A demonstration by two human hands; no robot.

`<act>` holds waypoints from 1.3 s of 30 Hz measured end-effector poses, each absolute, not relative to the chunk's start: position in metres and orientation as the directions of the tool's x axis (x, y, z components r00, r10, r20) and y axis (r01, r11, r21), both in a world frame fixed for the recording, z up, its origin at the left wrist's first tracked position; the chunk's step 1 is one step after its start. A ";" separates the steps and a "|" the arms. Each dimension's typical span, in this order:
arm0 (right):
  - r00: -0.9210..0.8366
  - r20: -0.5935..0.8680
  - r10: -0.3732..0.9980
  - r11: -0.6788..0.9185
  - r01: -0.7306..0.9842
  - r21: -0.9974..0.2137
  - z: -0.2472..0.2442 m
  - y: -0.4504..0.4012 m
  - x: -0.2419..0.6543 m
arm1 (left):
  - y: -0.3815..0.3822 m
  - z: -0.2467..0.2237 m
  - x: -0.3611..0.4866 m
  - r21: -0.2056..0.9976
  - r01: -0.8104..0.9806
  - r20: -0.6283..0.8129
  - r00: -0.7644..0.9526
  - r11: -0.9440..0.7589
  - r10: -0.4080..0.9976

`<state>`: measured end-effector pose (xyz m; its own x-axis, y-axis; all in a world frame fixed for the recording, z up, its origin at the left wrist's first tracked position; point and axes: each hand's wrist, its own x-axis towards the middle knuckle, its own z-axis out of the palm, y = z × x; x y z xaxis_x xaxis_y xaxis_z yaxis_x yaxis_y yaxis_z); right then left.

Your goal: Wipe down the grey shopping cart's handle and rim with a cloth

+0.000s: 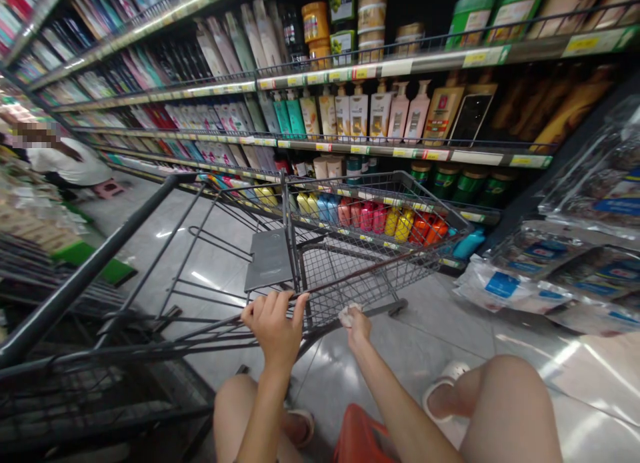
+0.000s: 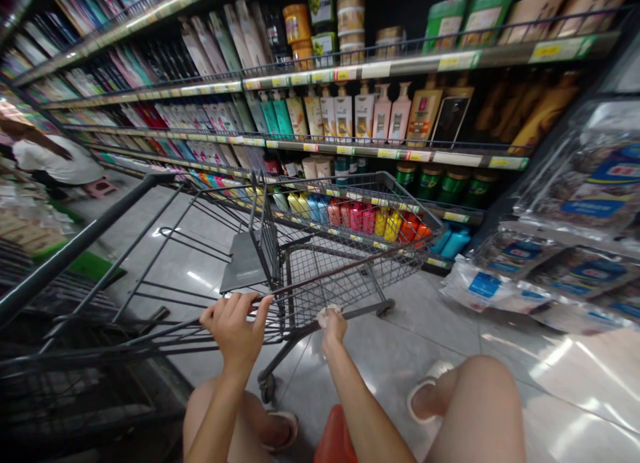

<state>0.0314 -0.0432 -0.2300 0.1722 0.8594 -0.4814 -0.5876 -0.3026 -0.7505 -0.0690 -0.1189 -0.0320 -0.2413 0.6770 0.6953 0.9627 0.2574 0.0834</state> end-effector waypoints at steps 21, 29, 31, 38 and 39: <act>0.210 -0.594 0.776 -0.308 -0.696 -0.649 -0.139 -0.071 0.017 | -0.118 -0.032 -0.067 0.121 0.958 0.688 -0.269 0.259 0.675; 0.076 -0.515 0.854 -0.324 -0.697 -0.639 -0.072 -0.083 0.007 | -0.119 -0.030 -0.065 0.110 0.961 0.682 -0.260 0.255 0.684; 0.033 -0.519 0.854 -0.346 -0.710 -0.614 -0.064 -0.085 0.012 | -0.119 -0.029 -0.066 0.102 0.963 0.683 -0.250 0.250 0.687; 0.074 -0.299 0.952 -0.222 -0.508 -0.832 -0.068 -0.096 0.060 | -0.122 -0.029 -0.064 0.100 0.968 0.675 -0.236 0.230 0.699; 0.147 -0.174 0.974 -0.105 -0.388 -0.916 -0.071 -0.096 0.065 | -0.122 -0.029 -0.064 0.098 0.968 0.681 -0.235 0.231 0.694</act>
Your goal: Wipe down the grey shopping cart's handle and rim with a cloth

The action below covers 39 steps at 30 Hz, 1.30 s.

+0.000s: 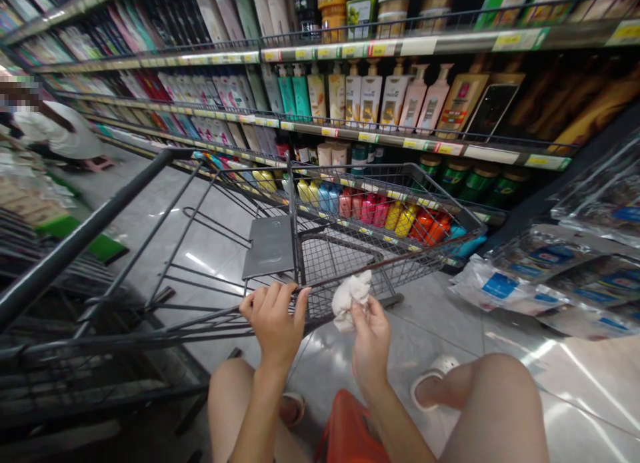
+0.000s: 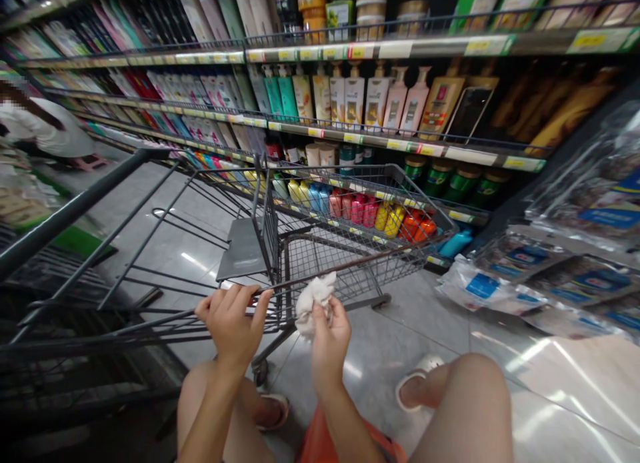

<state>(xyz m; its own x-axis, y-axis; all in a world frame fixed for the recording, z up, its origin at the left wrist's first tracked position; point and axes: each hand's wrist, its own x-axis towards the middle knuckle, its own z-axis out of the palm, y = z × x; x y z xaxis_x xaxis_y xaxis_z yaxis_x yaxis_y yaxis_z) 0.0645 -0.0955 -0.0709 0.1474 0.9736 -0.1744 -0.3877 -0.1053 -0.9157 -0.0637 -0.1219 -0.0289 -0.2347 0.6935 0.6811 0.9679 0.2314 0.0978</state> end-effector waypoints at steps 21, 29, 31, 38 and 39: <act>-0.228 0.770 0.595 0.756 0.482 -0.442 -0.208 -0.054 0.068 | -0.119 -0.034 -0.067 0.060 0.973 0.720 -0.196 0.221 0.666; -0.199 0.716 0.669 0.703 0.480 -0.525 -0.200 -0.054 0.081 | -0.114 -0.034 -0.078 0.023 0.984 0.751 -0.135 0.179 0.646; -0.153 0.681 0.717 0.650 0.501 -0.571 -0.198 -0.054 0.093 | -0.114 -0.033 -0.081 0.040 0.986 0.743 -0.137 0.162 0.655; -0.007 0.773 0.634 0.674 0.496 -0.548 -0.156 -0.046 0.091 | -0.115 -0.031 -0.096 0.079 0.988 0.756 -0.145 0.131 0.638; -0.015 0.793 0.609 0.699 0.482 -0.528 -0.149 -0.043 0.085 | -0.115 -0.031 -0.099 0.086 0.988 0.754 -0.150 0.130 0.639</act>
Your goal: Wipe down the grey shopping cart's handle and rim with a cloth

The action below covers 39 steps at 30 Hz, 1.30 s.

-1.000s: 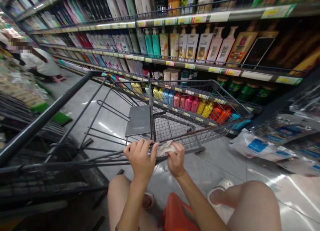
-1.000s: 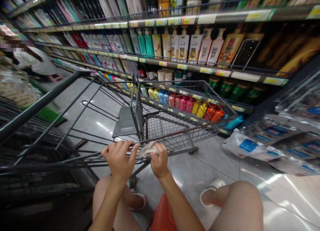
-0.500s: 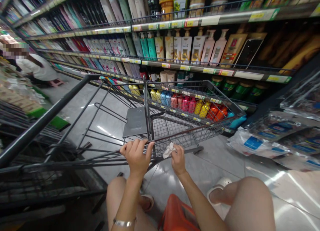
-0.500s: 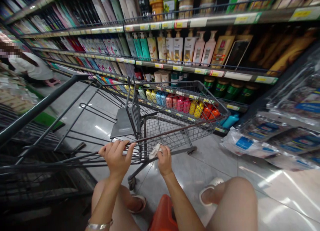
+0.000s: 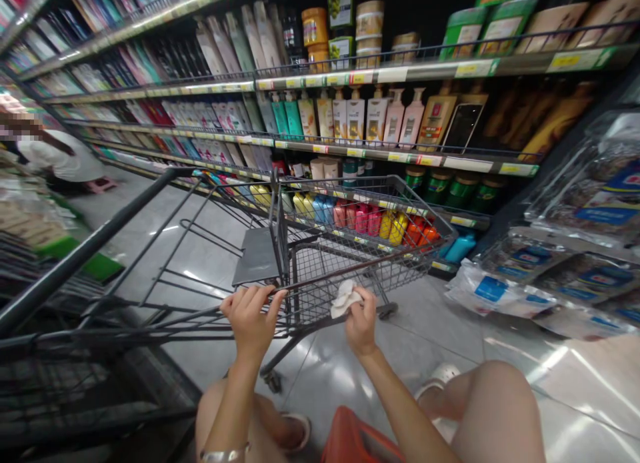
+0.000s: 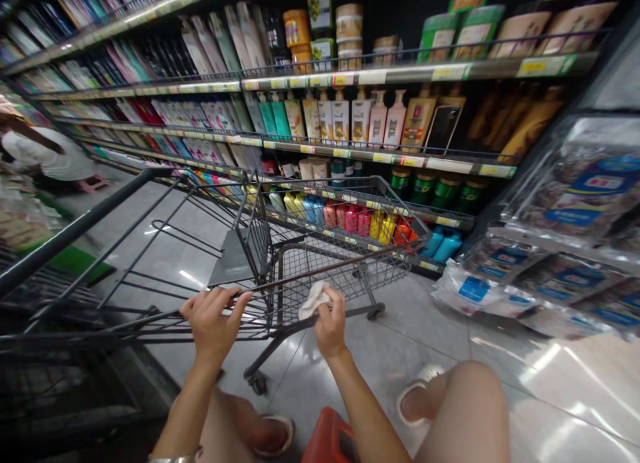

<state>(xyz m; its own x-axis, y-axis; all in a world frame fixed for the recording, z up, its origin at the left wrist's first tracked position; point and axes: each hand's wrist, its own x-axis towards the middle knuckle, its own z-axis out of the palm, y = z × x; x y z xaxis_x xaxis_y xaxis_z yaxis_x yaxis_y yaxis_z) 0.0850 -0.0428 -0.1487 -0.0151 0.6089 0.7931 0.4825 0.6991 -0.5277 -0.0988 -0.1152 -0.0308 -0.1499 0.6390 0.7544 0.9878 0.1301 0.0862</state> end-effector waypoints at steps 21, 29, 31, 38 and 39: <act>-0.168 0.690 0.704 0.664 0.501 -0.555 -0.211 -0.025 0.099 | -0.125 -0.017 -0.143 0.284 0.950 0.621 -0.287 0.132 0.729; -0.041 0.781 0.623 0.718 0.426 -0.551 -0.152 -0.027 0.095 | -0.132 -0.019 -0.154 0.311 0.946 0.650 -0.281 0.090 0.706; -0.064 0.784 0.618 0.727 0.426 -0.538 -0.150 -0.025 0.087 | -0.133 -0.020 -0.158 0.307 0.949 0.649 -0.266 0.075 0.713; -0.177 0.720 0.672 0.695 0.485 -0.530 -0.209 -0.021 0.102 | -0.135 -0.021 -0.166 0.293 0.955 0.663 -0.244 0.055 0.707; -0.179 0.703 0.688 0.675 0.512 -0.531 -0.218 -0.021 0.107 | -0.135 -0.021 -0.167 0.299 0.953 0.669 -0.250 0.054 0.700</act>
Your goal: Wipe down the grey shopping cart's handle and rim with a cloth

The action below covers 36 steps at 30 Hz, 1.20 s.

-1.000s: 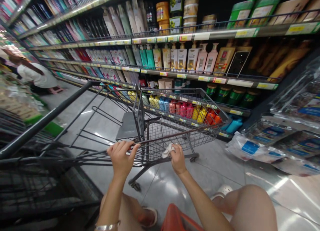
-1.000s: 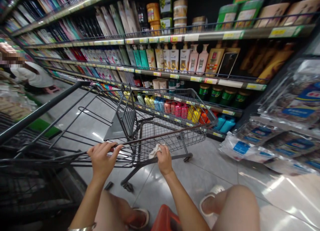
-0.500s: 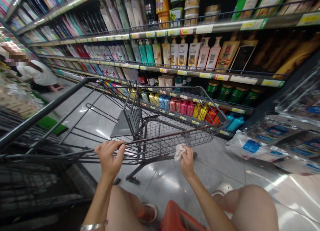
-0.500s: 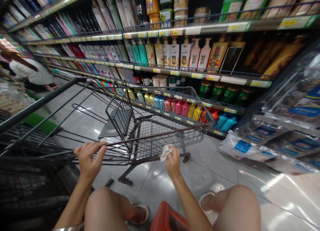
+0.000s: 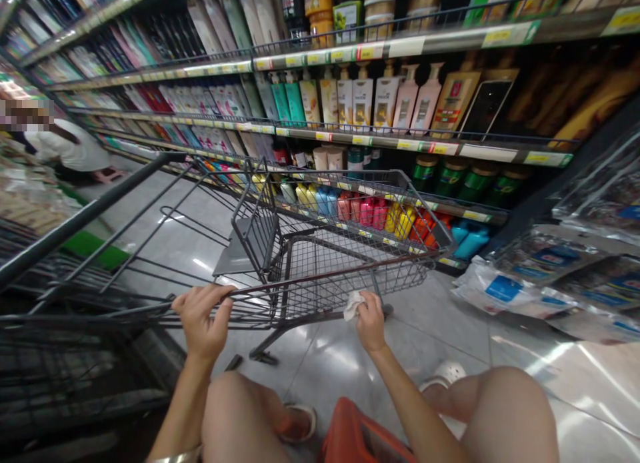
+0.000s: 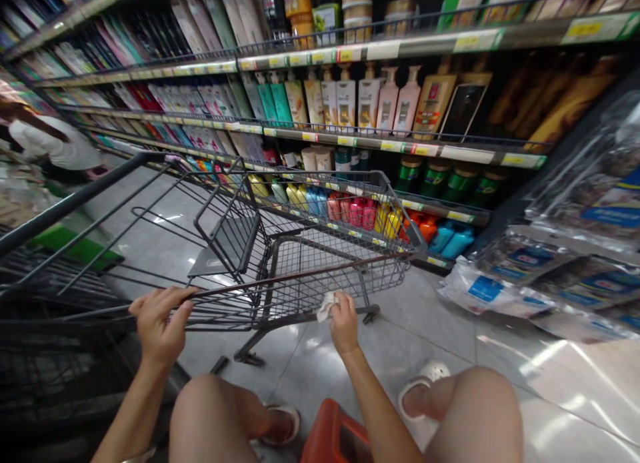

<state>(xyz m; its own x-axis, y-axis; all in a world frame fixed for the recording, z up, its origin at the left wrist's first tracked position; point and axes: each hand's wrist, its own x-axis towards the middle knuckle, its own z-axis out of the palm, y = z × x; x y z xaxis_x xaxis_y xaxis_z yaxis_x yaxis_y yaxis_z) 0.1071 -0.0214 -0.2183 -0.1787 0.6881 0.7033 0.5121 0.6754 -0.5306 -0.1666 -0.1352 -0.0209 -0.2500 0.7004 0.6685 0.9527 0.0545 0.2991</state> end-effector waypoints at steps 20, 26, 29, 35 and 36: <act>0.242 0.553 0.798 0.475 0.314 -0.822 -0.157 -0.033 0.131 | -0.127 -0.014 -0.153 0.194 0.954 0.685 -0.299 0.230 0.664; 0.248 0.582 0.774 0.511 0.298 -0.806 -0.113 -0.021 0.116 | -0.091 -0.014 -0.073 0.222 0.973 0.658 -0.097 -0.069 0.747; 0.315 0.587 0.746 0.485 0.347 -0.803 -0.110 -0.016 0.104 | -0.075 -0.023 -0.043 0.229 0.958 0.591 0.006 -0.175 0.807; 0.353 0.615 0.705 0.434 0.471 -0.768 -0.136 -0.010 0.095 | -0.061 -0.040 -0.026 0.256 0.963 0.579 -0.086 -0.081 0.811; 0.335 0.613 0.715 0.431 0.479 -0.765 -0.142 -0.010 0.095 | -0.060 -0.041 -0.025 0.256 0.964 0.585 -0.099 -0.068 0.805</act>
